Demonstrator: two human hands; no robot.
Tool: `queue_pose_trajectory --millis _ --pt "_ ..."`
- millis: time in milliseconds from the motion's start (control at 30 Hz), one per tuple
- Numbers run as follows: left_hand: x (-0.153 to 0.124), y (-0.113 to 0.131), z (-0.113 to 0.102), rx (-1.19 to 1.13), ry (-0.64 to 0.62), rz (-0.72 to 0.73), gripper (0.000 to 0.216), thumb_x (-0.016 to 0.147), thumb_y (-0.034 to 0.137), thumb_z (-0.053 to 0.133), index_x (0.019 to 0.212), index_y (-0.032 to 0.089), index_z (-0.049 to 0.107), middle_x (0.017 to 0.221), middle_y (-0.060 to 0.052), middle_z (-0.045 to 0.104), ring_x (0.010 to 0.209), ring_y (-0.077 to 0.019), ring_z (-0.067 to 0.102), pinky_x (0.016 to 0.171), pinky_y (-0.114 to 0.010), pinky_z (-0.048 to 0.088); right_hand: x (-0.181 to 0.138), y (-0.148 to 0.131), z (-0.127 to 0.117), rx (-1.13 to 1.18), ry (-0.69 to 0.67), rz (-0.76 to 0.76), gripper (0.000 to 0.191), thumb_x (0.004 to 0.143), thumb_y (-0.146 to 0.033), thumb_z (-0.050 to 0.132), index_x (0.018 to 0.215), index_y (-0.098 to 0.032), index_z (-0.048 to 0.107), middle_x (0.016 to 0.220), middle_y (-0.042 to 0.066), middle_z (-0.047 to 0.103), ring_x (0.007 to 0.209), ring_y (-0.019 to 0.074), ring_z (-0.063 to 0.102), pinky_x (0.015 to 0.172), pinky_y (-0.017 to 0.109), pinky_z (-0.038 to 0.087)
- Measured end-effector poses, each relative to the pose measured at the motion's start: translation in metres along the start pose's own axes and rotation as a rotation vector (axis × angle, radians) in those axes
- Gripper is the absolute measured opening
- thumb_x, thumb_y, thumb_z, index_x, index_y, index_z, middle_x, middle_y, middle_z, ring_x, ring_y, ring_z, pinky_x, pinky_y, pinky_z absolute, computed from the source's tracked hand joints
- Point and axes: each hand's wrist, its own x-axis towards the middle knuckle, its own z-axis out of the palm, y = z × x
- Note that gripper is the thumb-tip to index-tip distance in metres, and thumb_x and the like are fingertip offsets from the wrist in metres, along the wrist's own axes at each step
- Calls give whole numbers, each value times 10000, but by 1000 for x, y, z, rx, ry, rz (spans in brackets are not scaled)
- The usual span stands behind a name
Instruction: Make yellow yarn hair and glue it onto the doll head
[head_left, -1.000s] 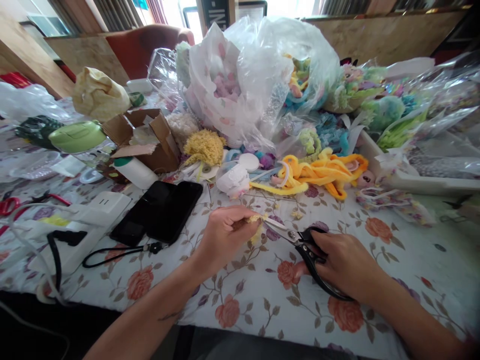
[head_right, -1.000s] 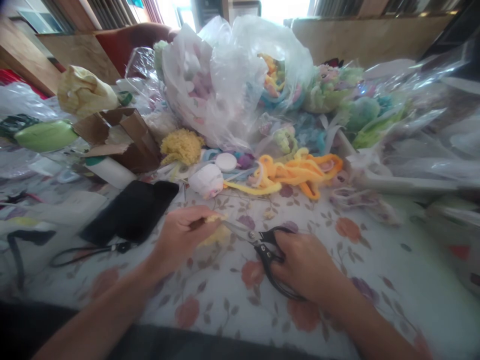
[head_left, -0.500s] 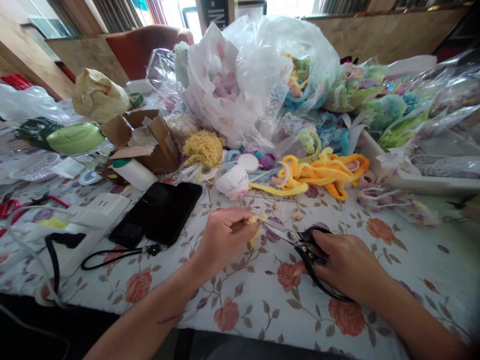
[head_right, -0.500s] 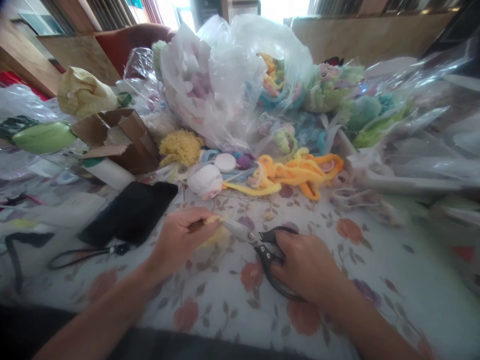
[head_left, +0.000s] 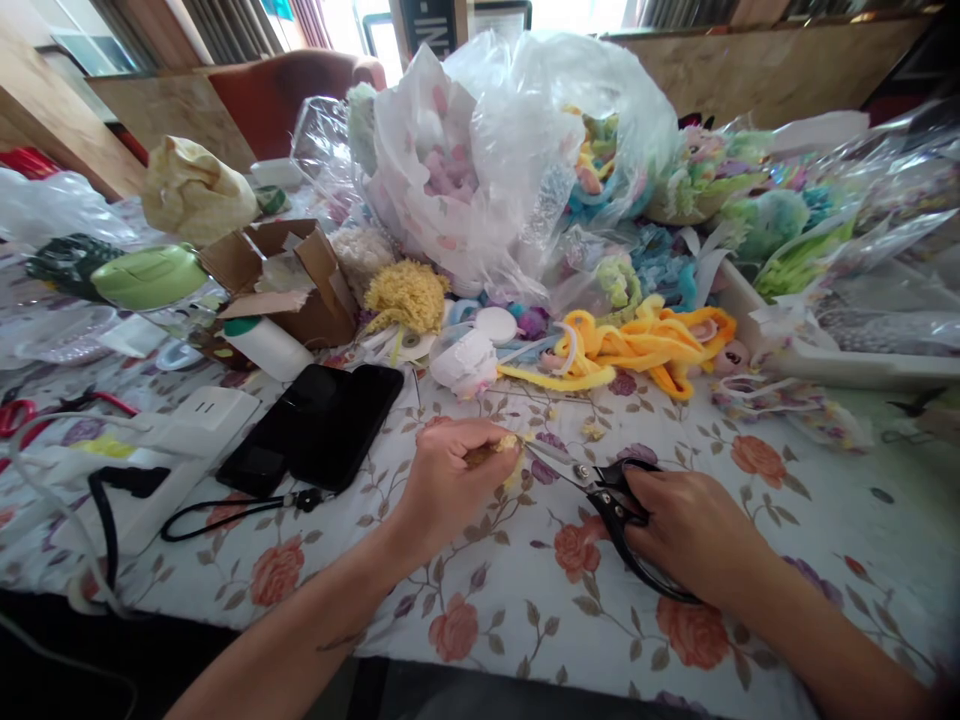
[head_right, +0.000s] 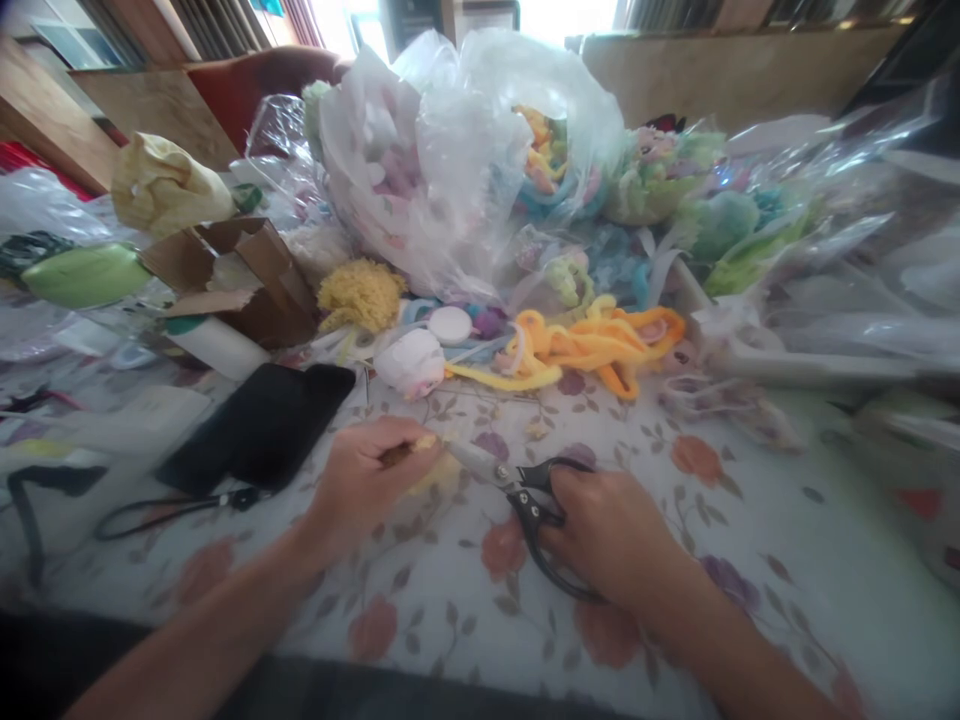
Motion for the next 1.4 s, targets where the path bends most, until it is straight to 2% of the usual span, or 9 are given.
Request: queue_pose_trajectory --millis 333,667,833,1000,1267,1400 --pt "1 -1 0 -25 -23 -40 226 762 144 565 540 143 524 526 24 447 510 -75 379 474 -187 313 0 -1 -2 42 -90 23 180 695 -233 502 606 -223 345 556 6 531 526 165 530 511 275 241" --pt "-1 0 0 -37 -28 -31 193 756 113 565 566 141 574 566 10 540 541 -86 464 509 -181 363 0 -1 -3 35 -184 69 118 689 -202 465 608 -212 380 598 36 559 576 189 553 530 276 251" --pt "0 -1 -1 -27 -19 -28 199 758 117 561 561 141 549 535 25 478 516 -71 408 483 -174 328 1 -2 -2 58 -182 82 138 705 -229 478 621 -215 369 602 28 558 582 187 548 531 272 249" --pt "0 -1 -3 -32 -37 -25 178 767 122 546 590 139 562 547 24 479 511 -67 394 467 -176 304 2 -3 -2 52 -159 64 168 708 -260 495 624 -218 356 595 25 556 574 187 541 530 280 230" --pt "1 2 0 -50 -41 -40 198 763 127 557 566 141 541 546 23 478 523 -73 401 493 -181 322 0 -1 1 31 -182 87 125 691 -209 461 612 -212 364 618 43 564 585 187 538 535 284 223" --pt "1 0 -1 -63 -36 -43 239 770 135 543 537 143 490 524 27 424 510 -71 363 476 -188 298 1 -1 1 54 -167 76 137 712 -226 481 619 -210 382 621 36 562 580 175 527 530 272 227"
